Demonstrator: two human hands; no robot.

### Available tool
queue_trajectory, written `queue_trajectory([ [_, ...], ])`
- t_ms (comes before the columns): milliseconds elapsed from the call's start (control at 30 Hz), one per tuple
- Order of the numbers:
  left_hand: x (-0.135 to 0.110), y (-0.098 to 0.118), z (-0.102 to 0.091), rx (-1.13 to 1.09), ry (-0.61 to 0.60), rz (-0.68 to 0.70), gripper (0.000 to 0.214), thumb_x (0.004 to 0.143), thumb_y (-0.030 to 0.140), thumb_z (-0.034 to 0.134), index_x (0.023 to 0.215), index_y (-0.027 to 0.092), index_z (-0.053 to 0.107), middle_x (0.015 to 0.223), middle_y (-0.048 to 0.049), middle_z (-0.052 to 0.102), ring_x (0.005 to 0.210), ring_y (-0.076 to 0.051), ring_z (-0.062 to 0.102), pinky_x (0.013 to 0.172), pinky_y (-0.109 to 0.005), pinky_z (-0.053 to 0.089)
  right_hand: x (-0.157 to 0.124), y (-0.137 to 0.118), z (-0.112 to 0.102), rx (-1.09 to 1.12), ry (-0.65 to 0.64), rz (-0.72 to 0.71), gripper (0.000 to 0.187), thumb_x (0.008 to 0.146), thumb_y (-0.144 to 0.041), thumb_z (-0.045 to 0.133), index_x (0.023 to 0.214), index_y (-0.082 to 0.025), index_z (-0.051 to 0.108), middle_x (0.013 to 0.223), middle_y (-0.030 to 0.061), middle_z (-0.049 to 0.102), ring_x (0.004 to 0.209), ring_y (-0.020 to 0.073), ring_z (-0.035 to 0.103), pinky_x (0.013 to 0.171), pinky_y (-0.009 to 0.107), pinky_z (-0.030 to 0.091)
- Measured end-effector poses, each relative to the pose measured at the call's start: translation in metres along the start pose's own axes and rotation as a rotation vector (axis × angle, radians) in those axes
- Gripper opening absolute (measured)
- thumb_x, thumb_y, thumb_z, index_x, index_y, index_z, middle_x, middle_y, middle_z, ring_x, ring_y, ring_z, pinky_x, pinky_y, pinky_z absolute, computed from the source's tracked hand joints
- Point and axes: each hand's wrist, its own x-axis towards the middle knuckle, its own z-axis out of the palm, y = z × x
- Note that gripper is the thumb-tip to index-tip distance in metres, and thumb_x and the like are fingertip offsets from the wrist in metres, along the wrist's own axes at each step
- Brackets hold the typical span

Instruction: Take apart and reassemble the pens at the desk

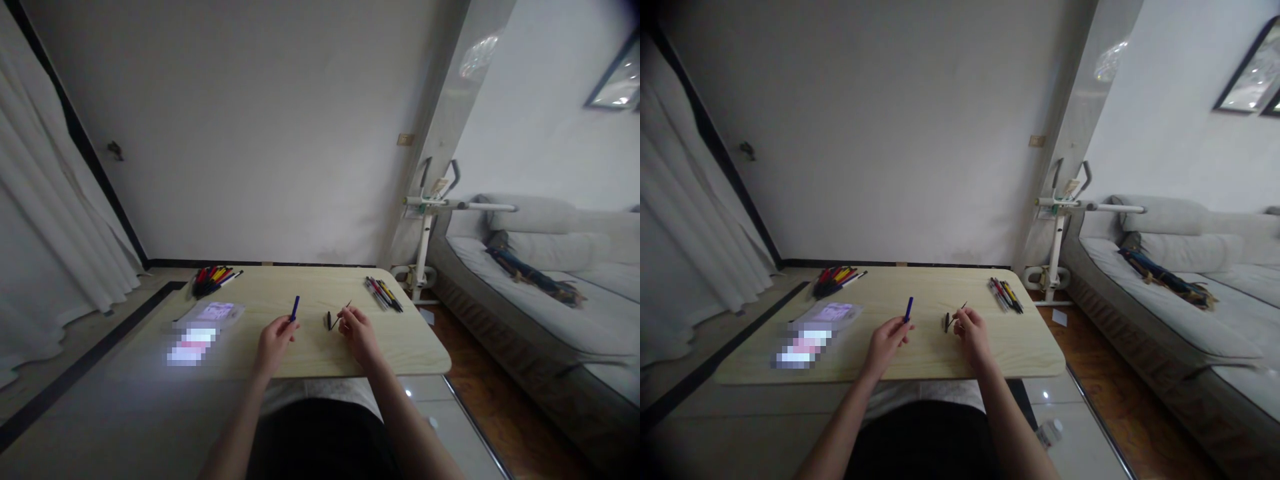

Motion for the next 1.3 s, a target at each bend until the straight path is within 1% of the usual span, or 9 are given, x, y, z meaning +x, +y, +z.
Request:
queue_trajectory([
  [133,0.001,-0.002,0.0,0.001,0.006,0.02,0.035,0.067,0.042,0.056,0.086,0.013,0.062,0.074,-0.0057,0.064,0.053,-0.012,0.052,0.046,-0.02,0.039,-0.001,0.005,0.0,0.007,0.023,-0.029,0.022,0.067,-0.036,0.061,0.067,-0.015,0.054,0.051,-0.0039,0.048,0.044,0.0066,0.043,0.042,0.018,0.032],
  [233,0.001,-0.004,0.001,0.015,-0.003,0.038,0.035,0.068,0.041,0.055,0.088,0.013,0.062,0.07,-0.0046,0.063,0.053,-0.012,0.052,0.046,-0.02,0.04,-0.003,0.005,0.001,0.007,0.039,-0.05,0.022,0.066,-0.035,0.062,0.066,-0.015,0.053,0.051,-0.0037,0.05,0.044,0.0074,0.045,0.044,0.019,0.035],
  [300,0.0,-0.006,0.002,0.042,-0.028,0.041,0.035,0.068,0.04,0.054,0.089,0.013,0.063,0.067,-0.0045,0.063,0.055,-0.013,0.054,0.047,-0.021,0.04,-0.005,0.005,0.001,0.036,0.048,-0.047,0.022,0.066,-0.035,0.063,0.066,-0.016,0.052,0.054,-0.0027,0.054,0.047,0.0078,0.048,0.046,0.02,0.039],
  [433,-0.003,-0.005,0.003,0.112,-0.084,0.051,0.034,0.07,0.039,0.053,0.09,0.014,0.064,0.069,-0.0053,0.065,0.064,-0.017,0.058,0.052,-0.022,0.043,-0.006,0.005,0.002,0.115,0.066,-0.045,0.021,0.066,-0.032,0.064,0.064,-0.016,0.049,0.066,0.0002,0.059,0.052,0.0084,0.053,0.052,0.022,0.044],
  [600,-0.004,-0.004,0.004,0.132,-0.059,0.083,0.029,0.067,0.035,0.056,0.086,0.016,0.067,0.077,-0.0054,0.067,0.068,-0.018,0.06,0.063,-0.025,0.045,-0.005,0.006,0.001,0.133,0.114,-0.032,0.021,0.065,-0.032,0.065,0.073,-0.016,0.054,0.068,0.0015,0.059,0.056,0.0107,0.056,0.056,0.024,0.048],
  [733,-0.004,-0.004,0.005,0.153,-0.075,0.1,0.028,0.066,0.034,0.057,0.086,0.017,0.067,0.083,-0.0063,0.068,0.073,-0.019,0.061,0.068,-0.027,0.046,-0.004,0.009,-0.001,0.113,0.158,-0.026,0.023,0.063,-0.034,0.066,0.067,-0.014,0.056,0.064,0.0019,0.058,0.054,0.0108,0.055,0.052,0.023,0.048],
  [900,-0.005,-0.002,0.006,0.175,-0.091,0.14,0.025,0.068,0.032,0.057,0.086,0.019,0.068,0.087,-0.006,0.068,0.078,-0.02,0.061,0.074,-0.029,0.046,-0.004,0.009,-0.003,0.154,0.208,-0.075,0.021,0.066,-0.035,0.064,0.07,-0.016,0.056,0.062,-0.0004,0.058,0.053,0.0093,0.055,0.051,0.021,0.047],
  [1067,-0.006,-0.001,0.005,0.185,-0.102,0.161,0.025,0.069,0.032,0.056,0.088,0.02,0.067,0.09,-0.0056,0.067,0.082,-0.02,0.06,0.077,-0.03,0.045,-0.005,0.009,-0.003,0.2,0.208,-0.093,0.024,0.066,-0.036,0.064,0.072,-0.016,0.054,0.065,0.0012,0.059,0.052,0.0094,0.055,0.049,0.021,0.046],
  [1300,-0.005,-0.004,0.004,0.217,-0.142,0.199,0.026,0.072,0.032,0.054,0.091,0.02,0.066,0.091,-0.0059,0.067,0.083,-0.02,0.06,0.076,-0.03,0.045,-0.003,0.013,-0.005,0.202,0.218,-0.088,0.023,0.069,-0.036,0.062,0.073,-0.017,0.051,0.071,0.0028,0.062,0.051,0.0078,0.054,0.048,0.02,0.045],
])
